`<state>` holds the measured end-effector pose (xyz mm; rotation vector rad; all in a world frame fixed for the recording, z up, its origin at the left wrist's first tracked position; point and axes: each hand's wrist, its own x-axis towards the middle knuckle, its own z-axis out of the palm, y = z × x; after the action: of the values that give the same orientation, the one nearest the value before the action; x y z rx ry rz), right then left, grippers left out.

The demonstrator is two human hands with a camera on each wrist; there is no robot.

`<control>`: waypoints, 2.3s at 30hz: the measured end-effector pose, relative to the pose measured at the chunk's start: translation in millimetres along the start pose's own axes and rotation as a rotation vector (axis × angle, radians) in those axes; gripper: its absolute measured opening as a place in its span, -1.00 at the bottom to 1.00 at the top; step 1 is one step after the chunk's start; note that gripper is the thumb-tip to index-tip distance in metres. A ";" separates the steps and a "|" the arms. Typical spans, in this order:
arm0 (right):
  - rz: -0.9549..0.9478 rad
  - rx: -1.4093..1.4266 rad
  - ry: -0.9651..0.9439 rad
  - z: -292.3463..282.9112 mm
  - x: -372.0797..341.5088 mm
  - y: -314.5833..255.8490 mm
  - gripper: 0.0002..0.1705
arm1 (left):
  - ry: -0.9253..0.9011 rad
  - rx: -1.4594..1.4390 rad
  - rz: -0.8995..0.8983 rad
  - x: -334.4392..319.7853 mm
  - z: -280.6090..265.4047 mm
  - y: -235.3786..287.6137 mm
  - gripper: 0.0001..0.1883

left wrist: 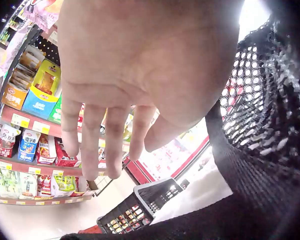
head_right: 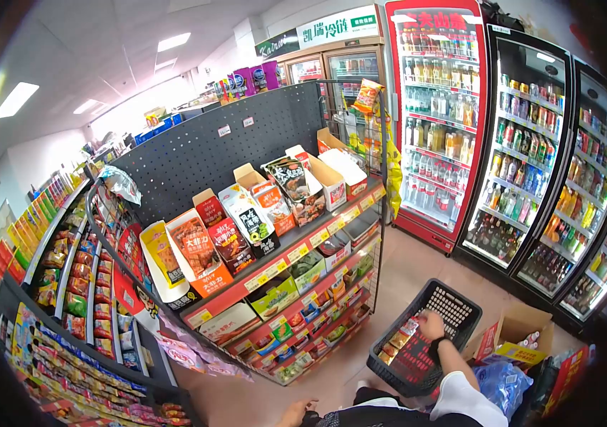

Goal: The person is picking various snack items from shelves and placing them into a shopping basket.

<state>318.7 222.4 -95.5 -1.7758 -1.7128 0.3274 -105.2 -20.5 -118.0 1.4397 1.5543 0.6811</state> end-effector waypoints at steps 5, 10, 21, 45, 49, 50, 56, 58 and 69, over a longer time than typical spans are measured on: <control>-0.540 0.149 0.391 -83.0 183.3 -148.3 -0.78 | -0.074 0.081 0.061 43.8 -16.5 -1.9 -0.71; -0.786 0.154 0.285 -134.2 284.1 -303.5 -0.75 | 0.188 0.181 0.155 58.8 -34.0 47.5 -0.72; -0.955 -0.181 -0.085 -32.4 458.2 -403.7 -0.56 | 0.549 0.184 -0.045 65.3 -53.1 80.3 -0.75; -0.835 0.450 0.280 -145.6 277.2 -400.9 -0.83 | 0.488 0.133 0.043 42.8 -83.9 89.4 -0.75; -0.920 0.434 -0.123 -108.3 176.1 -388.5 -0.84 | 0.357 -0.041 0.065 33.2 -97.0 117.8 -0.74; -0.952 0.420 -0.245 -93.7 147.0 -387.9 -0.83 | 0.348 -0.203 0.131 36.3 -98.5 117.7 -0.70; -0.818 0.437 -0.792 -4.9 -1.4 -335.7 -0.78 | 0.178 -0.583 0.342 57.4 -82.9 107.9 -0.56; -0.665 0.519 -0.848 1.7 -35.3 -322.0 -0.75 | 0.104 -0.467 0.206 48.4 -80.9 117.3 -0.65; -0.245 0.605 -0.787 -16.2 -59.8 -211.4 -0.65 | -0.033 -0.203 0.143 89.6 -33.1 152.2 -0.72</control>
<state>151.7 148.8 27.9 -1.0195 -1.9996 1.4049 -54.6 98.8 6.4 1.4101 1.3246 0.8704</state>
